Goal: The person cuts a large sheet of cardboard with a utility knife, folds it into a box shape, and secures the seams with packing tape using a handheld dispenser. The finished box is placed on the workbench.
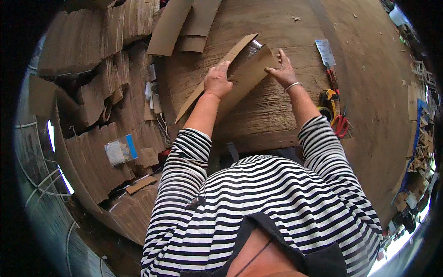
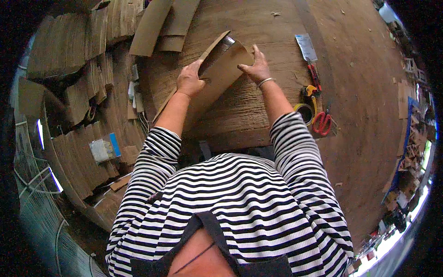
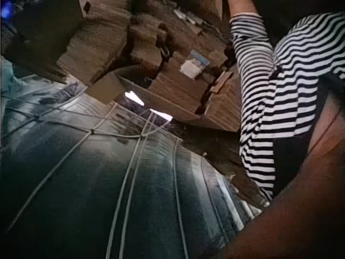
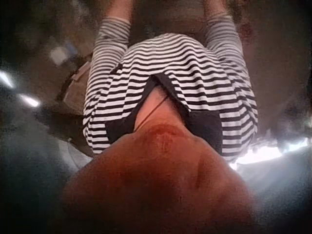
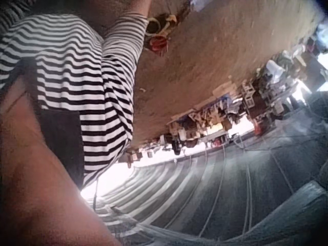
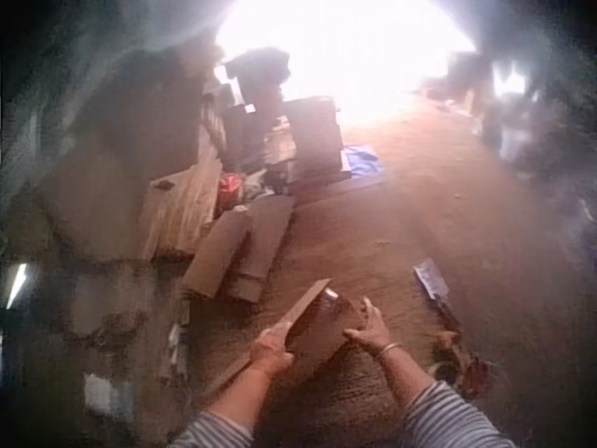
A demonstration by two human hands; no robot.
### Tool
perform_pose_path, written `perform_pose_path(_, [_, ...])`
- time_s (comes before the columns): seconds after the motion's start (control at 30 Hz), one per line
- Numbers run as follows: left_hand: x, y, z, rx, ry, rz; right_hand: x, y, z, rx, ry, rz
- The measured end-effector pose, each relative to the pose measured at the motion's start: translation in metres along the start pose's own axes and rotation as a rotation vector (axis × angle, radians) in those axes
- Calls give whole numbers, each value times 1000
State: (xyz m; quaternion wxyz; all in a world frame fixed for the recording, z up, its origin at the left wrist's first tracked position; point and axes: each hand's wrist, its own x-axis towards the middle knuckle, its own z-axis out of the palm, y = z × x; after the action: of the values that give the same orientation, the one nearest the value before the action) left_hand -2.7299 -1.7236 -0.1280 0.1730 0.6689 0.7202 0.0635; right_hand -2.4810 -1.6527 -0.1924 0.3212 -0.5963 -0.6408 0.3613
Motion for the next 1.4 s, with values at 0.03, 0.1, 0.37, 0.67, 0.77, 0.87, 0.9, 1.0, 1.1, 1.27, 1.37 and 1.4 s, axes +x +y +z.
perform_pose_path(0.03, [-2, 1, 0, 19, -8, 19, 7, 2, -2, 103, -119, 45])
perform_pose_path(0.1, [-3, -4, 6, 39, 20, 91, 11, 0, -6, 208, -236, 117])
perform_pose_path(0.37, [-119, -12, -3, -71, -121, 349, -149, 9, -38, 81, -428, 299])
perform_pose_path(0.67, [-85, 62, -9, 38, -283, 263, -192, 8, -36, 209, -243, 226])
perform_pose_path(0.77, [-66, 80, -2, -20, -344, 303, -192, 30, -33, 319, -199, 403])
perform_pose_path(0.87, [-70, 60, 14, 3, -246, 380, -190, 69, -24, 282, -163, 477])
perform_pose_path(0.9, [-70, 60, 13, -14, -226, 379, -184, 74, -23, 285, -175, 522])
perform_pose_path(1.0, [-70, 67, 12, -33, -233, 345, -180, 84, -20, 229, -264, 598])
perform_pose_path(1.1, [-71, 68, 12, -11, -200, 376, -169, 84, -12, 296, -337, 608])
perform_pose_path(1.27, [-73, 67, 12, 19, -214, 375, -137, 69, -9, 118, -470, 537])
perform_pose_path(1.37, [-75, 66, 11, 62, -232, 359, -112, 55, -18, 338, -663, 579])
perform_pose_path(1.4, [-74, 68, 11, 77, -232, 360, -106, 50, -20, 400, -700, 580])
